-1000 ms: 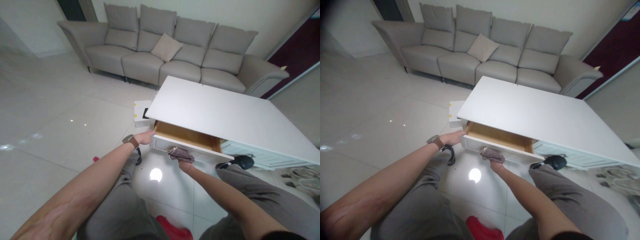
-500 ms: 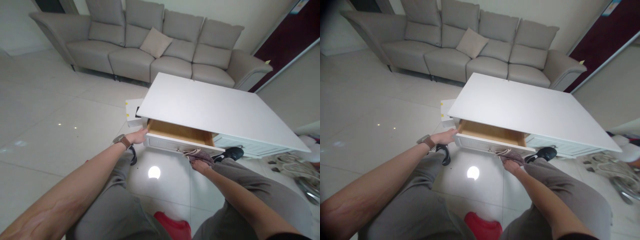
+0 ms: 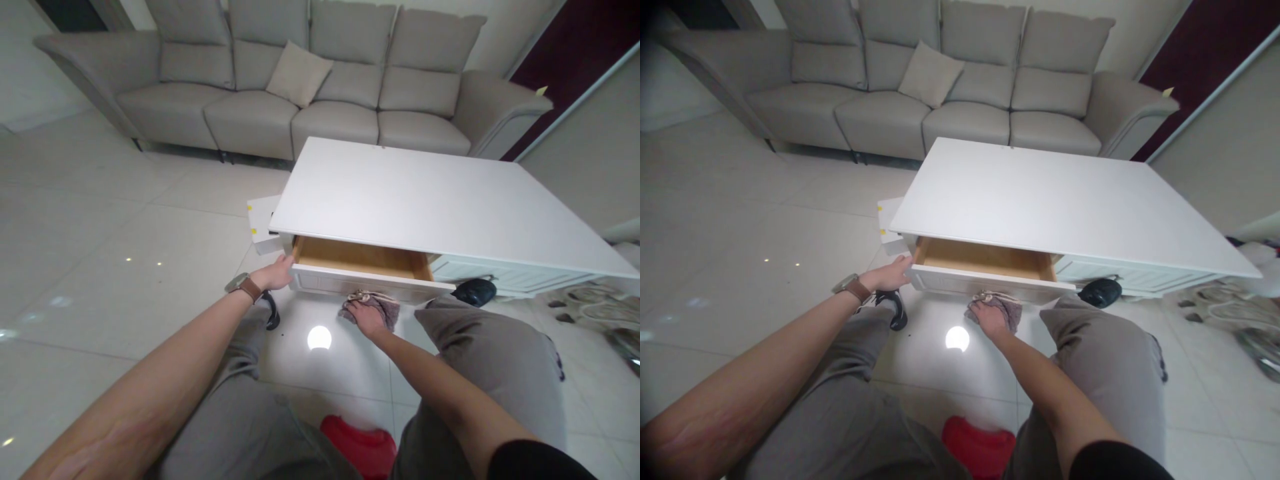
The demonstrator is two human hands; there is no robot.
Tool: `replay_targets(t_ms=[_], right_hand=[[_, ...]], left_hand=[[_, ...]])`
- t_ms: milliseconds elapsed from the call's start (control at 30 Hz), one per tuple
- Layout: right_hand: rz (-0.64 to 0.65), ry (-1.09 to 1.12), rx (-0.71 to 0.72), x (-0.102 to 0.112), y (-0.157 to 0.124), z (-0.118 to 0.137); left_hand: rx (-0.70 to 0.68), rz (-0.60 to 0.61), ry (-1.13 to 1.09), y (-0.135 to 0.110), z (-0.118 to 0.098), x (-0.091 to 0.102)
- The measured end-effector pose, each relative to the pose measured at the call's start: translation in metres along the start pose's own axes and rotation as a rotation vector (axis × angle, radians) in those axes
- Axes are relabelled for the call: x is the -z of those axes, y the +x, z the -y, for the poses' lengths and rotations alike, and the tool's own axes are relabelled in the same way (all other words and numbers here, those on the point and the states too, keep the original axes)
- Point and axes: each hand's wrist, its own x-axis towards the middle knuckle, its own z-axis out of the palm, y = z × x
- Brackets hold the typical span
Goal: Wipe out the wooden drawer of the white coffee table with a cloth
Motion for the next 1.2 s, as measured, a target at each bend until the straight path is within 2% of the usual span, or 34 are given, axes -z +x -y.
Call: replay_targets(t_ms=[100, 200, 367, 467, 567, 667, 733, 833, 900, 933, 1000, 1033, 1067, 1133, 1200], right_hand=[[-0.057, 0.119, -0.016, -0.001, 0.014, 0.029], [-0.078, 0.323, 0.046, 0.002, 0.032, 0.066], [-0.024, 1.002, 0.201, 0.01, 0.045, 0.125], [0.053, 1.307, 0.16, 0.028, 0.033, 0.137], [0.117, 1.41, 0.129, 0.065, 0.013, 0.124], [0.026, 1.357, 0.076, 0.123, -0.001, 0.091], [-0.129, 1.262, 0.072, 0.168, -0.006, 0.067], [-0.414, 1.081, 0.147, 0.236, -0.009, 0.037], [-0.609, 0.908, 0.224, 0.269, -0.01, 0.026], [-0.683, 0.823, 0.259, 0.279, -0.01, 0.023], [-0.75, 0.67, 0.316, 0.282, -0.008, 0.024], [-0.726, 0.601, 0.339, 0.274, -0.007, 0.025], [-0.659, 0.526, 0.36, 0.262, -0.004, 0.028], [-0.437, 0.339, 0.379, 0.23, 0.003, 0.034], [-0.253, 0.105, 0.333, 0.197, 0.01, 0.04]], left_hand=[[-0.008, 0.008, -0.003, 0.0, 0.002, 0.0], [-0.009, 0.003, -0.034, 0.004, 0.006, 0.001], [-0.012, 0.009, -0.07, 0.006, 0.009, 0.002], [-0.03, 0.005, -0.089, 0.004, 0.009, 0.002], [-0.043, 0.0, -0.138, 0.002, 0.009, 0.004], [-0.071, 0.016, -0.199, 0.0, 0.009, 0.007], [-0.066, 0.037, -0.241, -0.001, 0.01, 0.008], [-0.055, 0.037, -0.257, -0.001, 0.011, 0.009], [-0.058, 0.033, -0.253, -0.002, 0.012, 0.008], [-0.06, 0.037, -0.254, -0.002, 0.011, 0.008], [-0.052, 0.039, -0.256, -0.003, 0.01, 0.008], [-0.046, 0.037, -0.251, -0.004, 0.009, 0.008], [-0.042, 0.036, -0.242, -0.005, 0.008, 0.008], [-0.044, 0.018, -0.205, -0.006, 0.006, 0.008], [-0.063, -0.007, -0.16, -0.007, 0.004, 0.008]])
